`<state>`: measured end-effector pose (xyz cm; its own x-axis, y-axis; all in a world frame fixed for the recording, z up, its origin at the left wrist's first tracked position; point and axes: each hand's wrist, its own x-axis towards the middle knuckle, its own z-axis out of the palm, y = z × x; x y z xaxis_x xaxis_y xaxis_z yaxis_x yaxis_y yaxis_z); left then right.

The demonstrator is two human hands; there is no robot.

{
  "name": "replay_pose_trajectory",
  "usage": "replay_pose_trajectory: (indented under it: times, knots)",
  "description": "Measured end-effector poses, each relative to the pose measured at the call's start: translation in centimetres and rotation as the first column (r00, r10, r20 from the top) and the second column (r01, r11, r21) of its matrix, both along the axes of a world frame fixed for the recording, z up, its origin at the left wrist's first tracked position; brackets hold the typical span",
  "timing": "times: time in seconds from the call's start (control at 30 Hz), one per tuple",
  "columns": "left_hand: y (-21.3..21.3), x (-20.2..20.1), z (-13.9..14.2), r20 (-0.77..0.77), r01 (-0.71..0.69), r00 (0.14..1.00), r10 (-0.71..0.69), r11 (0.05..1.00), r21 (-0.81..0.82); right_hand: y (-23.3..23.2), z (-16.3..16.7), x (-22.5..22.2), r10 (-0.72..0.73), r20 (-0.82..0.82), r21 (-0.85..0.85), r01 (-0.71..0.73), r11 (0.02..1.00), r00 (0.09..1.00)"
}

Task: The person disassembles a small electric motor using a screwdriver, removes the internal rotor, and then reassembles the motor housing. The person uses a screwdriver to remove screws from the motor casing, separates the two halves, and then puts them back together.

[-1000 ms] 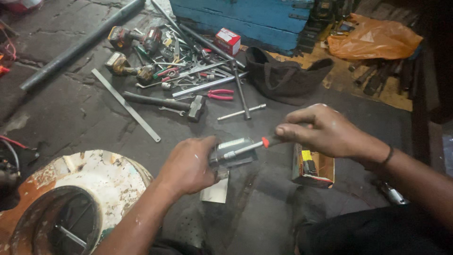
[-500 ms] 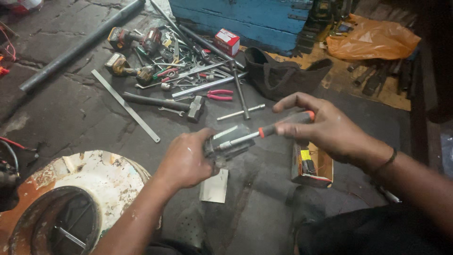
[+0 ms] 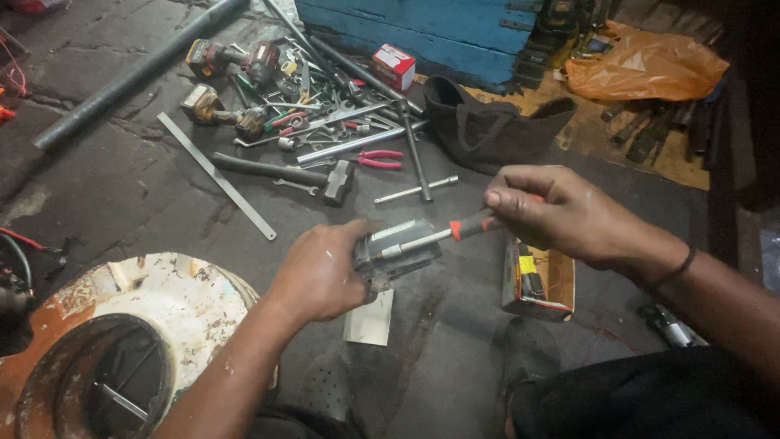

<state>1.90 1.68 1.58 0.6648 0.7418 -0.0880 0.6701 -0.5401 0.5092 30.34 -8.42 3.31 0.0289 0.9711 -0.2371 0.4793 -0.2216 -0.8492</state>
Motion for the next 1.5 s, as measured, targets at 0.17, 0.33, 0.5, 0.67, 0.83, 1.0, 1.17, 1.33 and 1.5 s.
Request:
replay_pose_trajectory:
  times: [0.17,0.33,0.5,0.67,0.83,1.0,1.17,1.33,1.5]
  knots:
    - [0.4,-0.5,0.1,0.078,-0.014,0.997,0.013,1.000,0.004,-0.4,0.7,-0.9,0.138,0.120,0.289,-0.167,0.943,0.983]
    - [0.4,-0.5,0.1,0.032,-0.022,0.999,0.022,1.000,0.014,-0.6,0.3,-1.1,0.075,0.105,0.317,-0.105,0.943,0.992]
    - [0.2,-0.2,0.2,-0.008,-0.058,0.998,0.059,0.992,0.108,0.1,-0.8,-0.5,-0.107,0.114,0.118,0.093,0.989,0.988]
    - [0.3,-0.1,0.1,-0.006,-0.061,0.998,0.061,0.993,0.097,0.3,-1.1,-0.1,-0.114,0.168,-0.070,0.128,0.989,0.979]
    - [0.1,-0.3,-0.3,0.027,-0.008,1.000,0.004,0.985,0.174,-0.1,-0.7,-0.5,-0.022,0.240,0.161,-0.017,0.987,0.971]
    - [0.2,-0.5,-0.4,0.023,-0.042,0.999,0.039,0.993,0.109,-0.3,-0.9,-0.5,0.129,0.120,0.447,-0.170,0.879,0.984]
    - [0.2,-0.1,-0.5,0.027,-0.074,0.997,0.071,0.992,0.100,-0.3,-1.2,-0.1,0.047,0.111,0.383,-0.086,0.920,0.993]
    - [0.2,-0.1,-0.5,0.034,-0.085,0.996,0.081,0.985,0.149,-0.4,-0.6,-0.3,-0.040,0.130,0.124,0.023,0.992,0.991]
    - [-0.1,0.0,-0.5,-0.009,-0.069,0.998,0.070,0.994,0.088,-0.4,-0.3,-0.9,-0.099,0.301,0.100,0.072,0.992,0.948]
